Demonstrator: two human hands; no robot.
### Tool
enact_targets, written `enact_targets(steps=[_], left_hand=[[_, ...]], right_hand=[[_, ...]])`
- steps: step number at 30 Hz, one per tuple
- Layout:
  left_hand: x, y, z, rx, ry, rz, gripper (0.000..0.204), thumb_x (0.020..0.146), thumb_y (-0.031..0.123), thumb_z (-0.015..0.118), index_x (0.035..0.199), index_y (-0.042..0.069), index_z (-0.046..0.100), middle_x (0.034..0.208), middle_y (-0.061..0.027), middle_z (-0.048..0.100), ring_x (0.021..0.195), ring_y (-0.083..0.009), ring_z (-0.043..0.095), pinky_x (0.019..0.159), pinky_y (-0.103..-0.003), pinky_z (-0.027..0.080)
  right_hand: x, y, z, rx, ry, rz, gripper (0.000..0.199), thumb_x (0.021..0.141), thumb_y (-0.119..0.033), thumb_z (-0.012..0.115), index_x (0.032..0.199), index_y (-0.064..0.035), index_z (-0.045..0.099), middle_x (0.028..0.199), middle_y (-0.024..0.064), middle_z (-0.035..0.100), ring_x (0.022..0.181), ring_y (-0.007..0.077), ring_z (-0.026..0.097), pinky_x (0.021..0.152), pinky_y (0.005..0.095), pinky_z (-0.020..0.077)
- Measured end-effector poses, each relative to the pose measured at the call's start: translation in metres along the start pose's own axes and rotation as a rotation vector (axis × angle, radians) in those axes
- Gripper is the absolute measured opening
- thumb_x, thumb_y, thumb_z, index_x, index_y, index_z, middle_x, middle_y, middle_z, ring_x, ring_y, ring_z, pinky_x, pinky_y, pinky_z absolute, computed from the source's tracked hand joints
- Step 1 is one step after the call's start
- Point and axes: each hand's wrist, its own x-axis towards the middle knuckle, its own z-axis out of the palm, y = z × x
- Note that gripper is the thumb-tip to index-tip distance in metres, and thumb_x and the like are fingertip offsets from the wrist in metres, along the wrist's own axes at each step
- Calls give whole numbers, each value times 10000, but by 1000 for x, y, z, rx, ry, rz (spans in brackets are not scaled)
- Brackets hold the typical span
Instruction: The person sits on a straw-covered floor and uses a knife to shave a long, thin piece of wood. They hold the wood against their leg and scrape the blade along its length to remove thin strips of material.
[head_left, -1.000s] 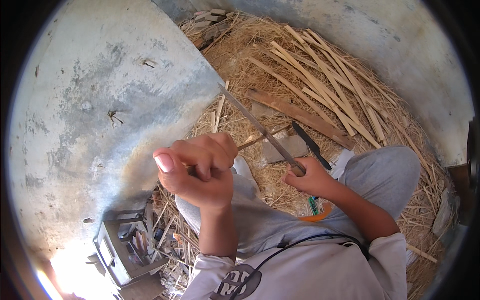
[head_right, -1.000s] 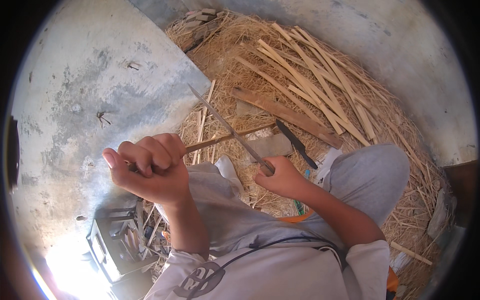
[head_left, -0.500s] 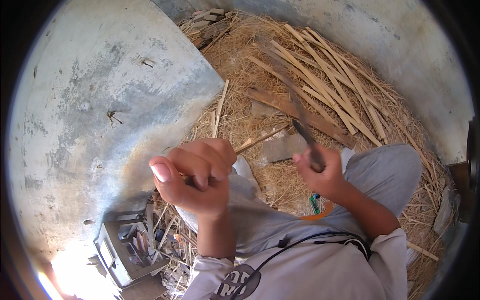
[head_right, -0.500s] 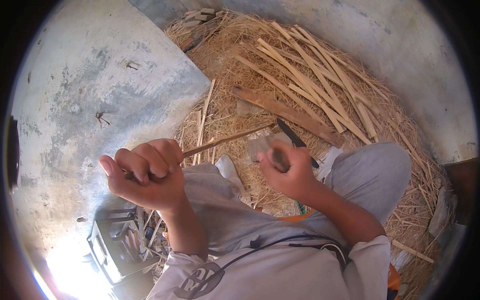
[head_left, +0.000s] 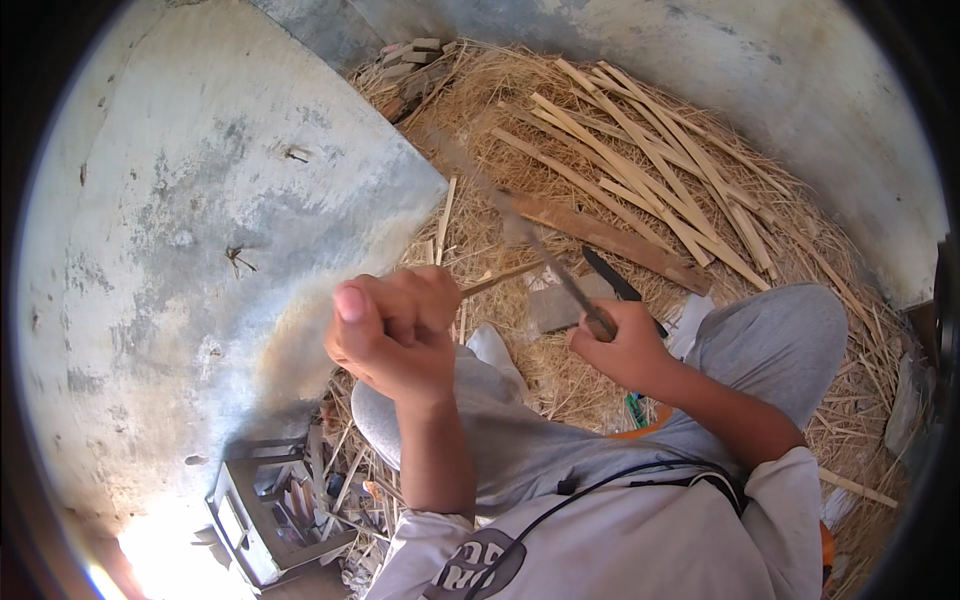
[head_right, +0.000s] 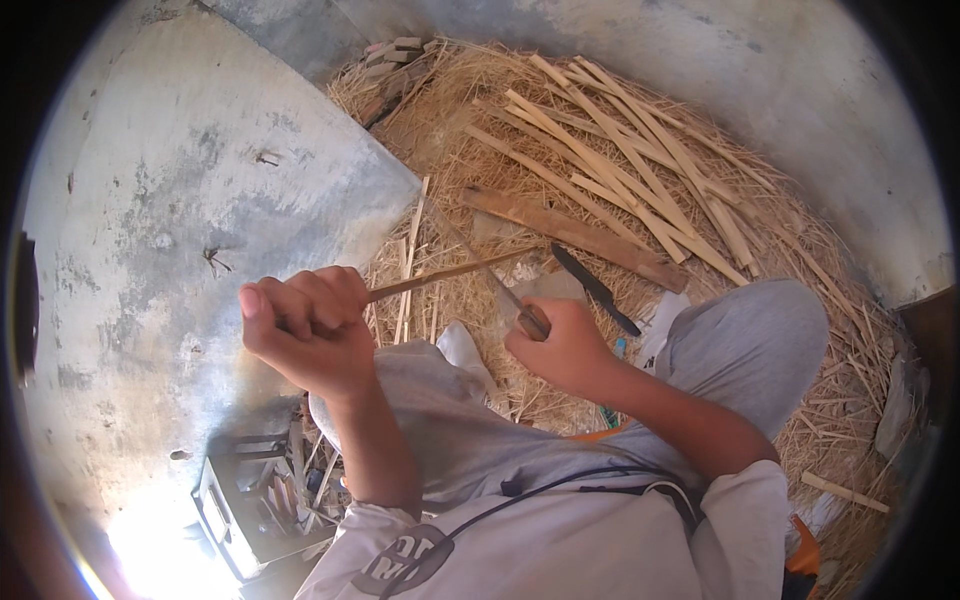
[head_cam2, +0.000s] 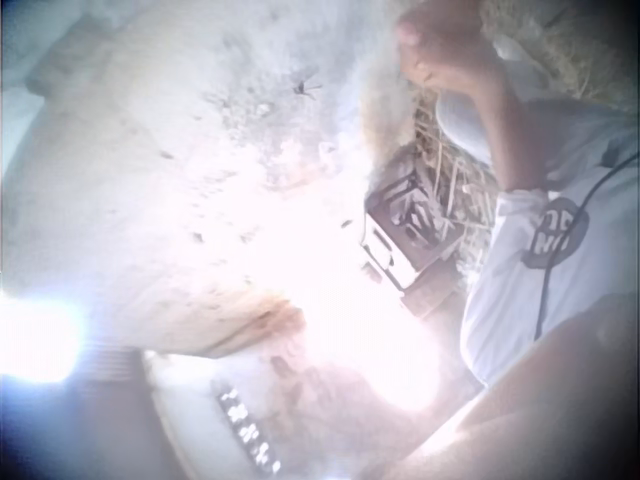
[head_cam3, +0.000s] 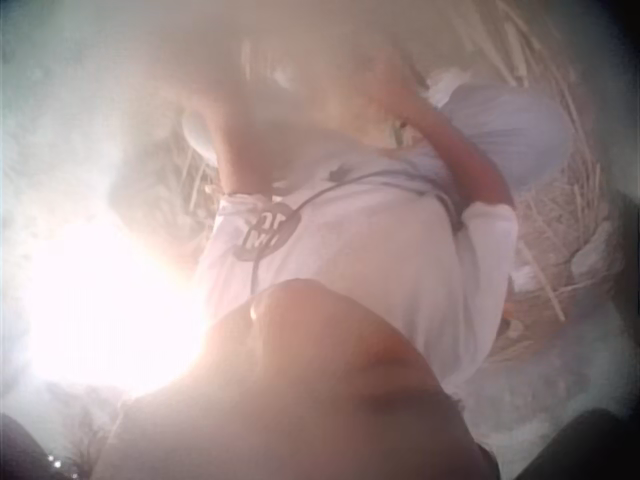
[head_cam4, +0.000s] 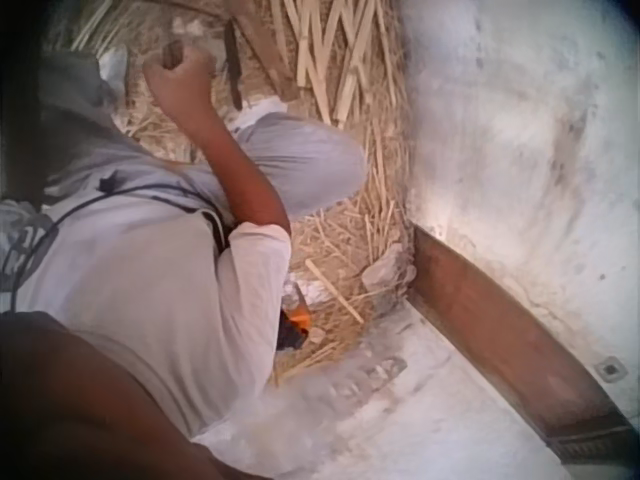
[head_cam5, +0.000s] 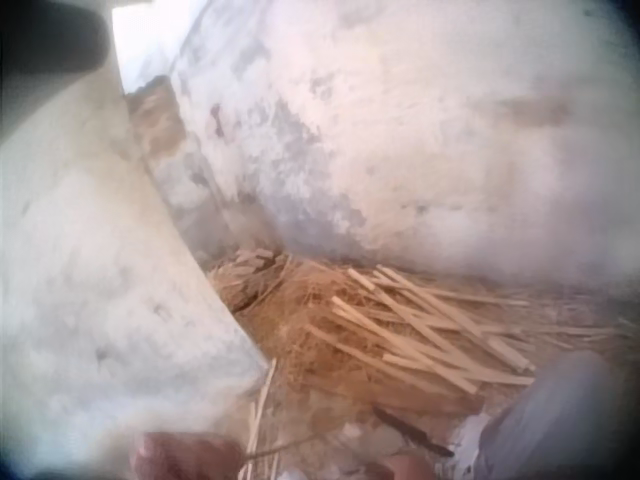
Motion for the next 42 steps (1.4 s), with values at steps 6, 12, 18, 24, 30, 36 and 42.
enact_targets(steps=[6, 12, 18, 24, 30, 36, 42], left_hand=[[22, -13, -1, -46, 121, 2, 490, 1018, 324, 445, 612, 162, 223, 451, 12, 184, 403, -118, 127, 392, -315, 160], [42, -14, 3, -4, 182, -25, 502, 998, 315, 495, 616, 167, 204, 478, 24, 163, 425, -110, 119, 413, -313, 146], [48, -17, -3, -4, 190, -2, 484, 994, 320, 485, 623, 168, 214, 482, 31, 172, 430, -106, 121, 416, -312, 153], [66, -27, 21, 25, 195, -43, 453, 994, 316, 476, 633, 163, 249, 491, 26, 196, 442, -106, 139, 429, -310, 167], [85, -31, 11, 38, 208, -66, 437, 998, 314, 482, 647, 158, 273, 514, 16, 231, 468, -118, 172, 446, -314, 189], [110, -40, 4, 58, 249, -63, 413, 997, 312, 489, 673, 140, 300, 536, 7, 248, 480, -125, 212, 459, -305, 221], [113, -44, 27, 13, 205, -127, 422, 994, 295, 488, 651, 156, 287, 523, 8, 246, 466, -124, 216, 451, -313, 215]], right_hand=[[-12, 20, 11, 269, 220, -58, 200, 815, -136, 684, 709, -32, 551, 590, -1, 525, 550, 93, 480, 508, 329, 391], [3, 55, 14, -140, -116, 145, 274, 858, -191, 685, 688, -44, 528, 545, -4, 468, 502, 80, 438, 489, 304, 367], [7, -16, -3, 53, 125, -93, 261, 872, -180, 688, 709, -29, 552, 563, 2, 497, 526, 96, 468, 513, 306, 392], [29, 42, 26, 58, -133, 153, 178, 842, -120, 662, 735, -26, 556, 541, 47, 520, 474, 112, 484, 477, 298, 413], [36, -6, -9, 295, -178, 383, 221, 862, -69, 646, 735, -94, 467, 543, 10, 481, 429, 96, 473, 404, 268, 361], [51, -77, -21, 638, 182, -158, 276, 920, -129, 648, 696, -111, 488, 517, -41, 455, 422, 60, 407, 438, 260, 382], [54, 27, 36, 591, 69, 102, 265, 896, -141, 676, 712, -107, 488, 551, -11, 506, 433, 63, 451, 411, 275, 365]])
